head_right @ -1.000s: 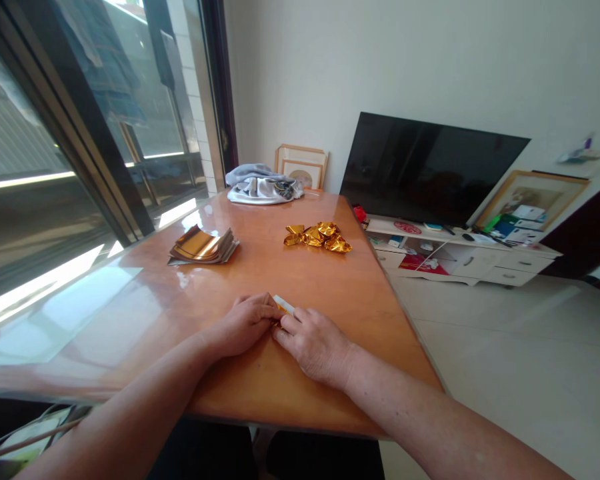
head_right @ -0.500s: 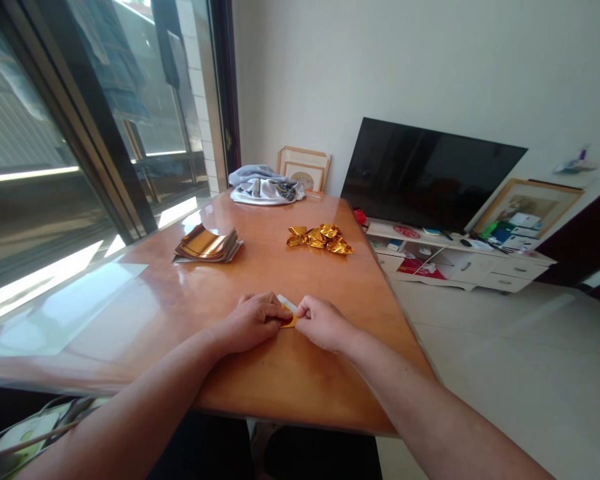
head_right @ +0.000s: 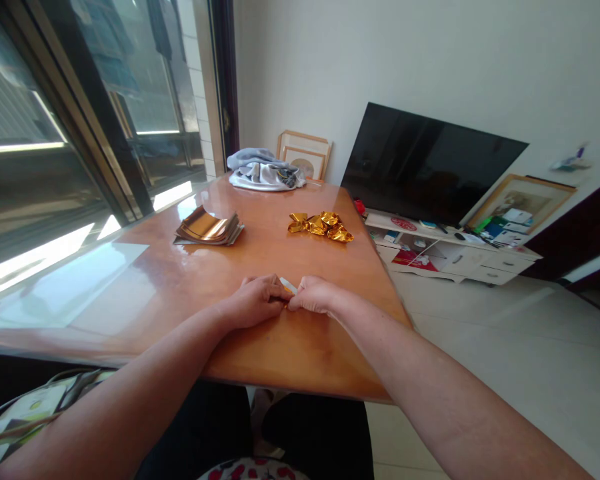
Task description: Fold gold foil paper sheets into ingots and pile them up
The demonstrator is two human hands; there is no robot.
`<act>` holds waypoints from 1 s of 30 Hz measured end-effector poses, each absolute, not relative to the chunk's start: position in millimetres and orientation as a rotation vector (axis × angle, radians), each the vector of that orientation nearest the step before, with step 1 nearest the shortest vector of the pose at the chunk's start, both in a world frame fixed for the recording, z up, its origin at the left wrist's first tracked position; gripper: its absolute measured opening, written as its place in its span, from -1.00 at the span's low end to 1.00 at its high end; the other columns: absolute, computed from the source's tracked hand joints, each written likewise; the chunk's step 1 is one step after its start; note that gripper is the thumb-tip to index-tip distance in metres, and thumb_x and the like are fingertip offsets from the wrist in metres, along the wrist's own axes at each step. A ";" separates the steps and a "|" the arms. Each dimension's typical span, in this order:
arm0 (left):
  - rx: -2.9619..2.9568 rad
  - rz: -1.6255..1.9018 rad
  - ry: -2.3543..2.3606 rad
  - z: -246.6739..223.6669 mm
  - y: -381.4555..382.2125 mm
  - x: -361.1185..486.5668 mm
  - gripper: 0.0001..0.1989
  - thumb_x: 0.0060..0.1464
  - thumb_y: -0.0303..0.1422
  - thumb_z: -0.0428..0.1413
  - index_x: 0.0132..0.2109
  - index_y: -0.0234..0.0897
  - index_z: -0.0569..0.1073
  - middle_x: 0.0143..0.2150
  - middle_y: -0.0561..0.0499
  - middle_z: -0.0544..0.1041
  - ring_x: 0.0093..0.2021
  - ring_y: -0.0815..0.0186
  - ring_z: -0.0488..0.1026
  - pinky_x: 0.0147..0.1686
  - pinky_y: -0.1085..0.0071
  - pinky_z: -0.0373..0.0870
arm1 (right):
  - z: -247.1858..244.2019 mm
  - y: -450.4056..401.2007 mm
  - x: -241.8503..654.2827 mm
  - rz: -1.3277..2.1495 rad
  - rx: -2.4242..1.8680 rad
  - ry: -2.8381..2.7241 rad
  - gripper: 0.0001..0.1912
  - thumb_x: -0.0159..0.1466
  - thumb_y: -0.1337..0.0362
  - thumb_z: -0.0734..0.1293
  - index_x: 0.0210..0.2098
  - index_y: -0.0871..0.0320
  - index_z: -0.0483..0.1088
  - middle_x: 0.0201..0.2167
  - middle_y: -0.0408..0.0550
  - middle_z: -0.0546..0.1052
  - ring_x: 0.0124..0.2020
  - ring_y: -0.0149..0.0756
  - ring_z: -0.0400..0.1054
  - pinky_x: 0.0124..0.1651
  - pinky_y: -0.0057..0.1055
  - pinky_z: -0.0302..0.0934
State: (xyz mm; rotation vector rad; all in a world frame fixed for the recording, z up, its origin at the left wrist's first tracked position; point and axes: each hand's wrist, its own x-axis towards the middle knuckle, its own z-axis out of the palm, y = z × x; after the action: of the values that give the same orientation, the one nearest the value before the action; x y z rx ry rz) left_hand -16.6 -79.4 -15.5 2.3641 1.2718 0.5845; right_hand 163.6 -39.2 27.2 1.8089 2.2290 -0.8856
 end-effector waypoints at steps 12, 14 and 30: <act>2.364 0.587 1.302 -16.0 -79.8 -14.6 -0.65 0.10 -0.41 0.04 -0.09 0.08 0.62 -0.14 0.15 0.61 0.01 0.20 0.43 0.02 0.29 0.14 | 31.3 -36.7 183.0 -0.768 1.786 2.213 -0.75 0.05 0.13 0.43 -0.40 0.17 0.41 -0.58 -0.21 0.33 -0.58 -0.44 0.10 -0.54 -0.44 -0.14; 2.356 0.586 1.306 -14.9 -80.6 -15.1 -0.65 0.10 -0.41 0.04 -0.09 0.08 0.62 -0.13 0.14 0.61 0.01 0.20 0.43 0.04 0.28 0.14 | 27.9 -34.1 186.7 -0.777 1.774 2.229 -0.77 0.03 0.16 0.42 -0.42 0.16 0.39 -0.59 -0.23 0.31 -0.58 -0.46 0.08 -0.55 -0.44 -0.16; 2.366 0.545 1.340 -7.6 -85.6 -16.1 -0.68 0.12 -0.36 0.05 -0.06 0.03 0.61 -0.08 0.11 0.59 0.03 0.19 0.42 0.11 0.28 0.15 | 22.8 -35.0 202.2 -0.967 1.645 2.349 -0.92 -0.02 0.32 0.34 -0.52 0.16 0.32 -0.65 -0.27 0.25 -0.62 -0.50 0.05 -0.56 -0.49 -0.17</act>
State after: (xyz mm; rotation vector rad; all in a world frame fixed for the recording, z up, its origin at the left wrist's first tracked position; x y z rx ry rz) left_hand -16.1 -85.6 -7.6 2.3661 1.3405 0.5449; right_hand 202.2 -35.0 22.8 1.6446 2.3489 -0.9668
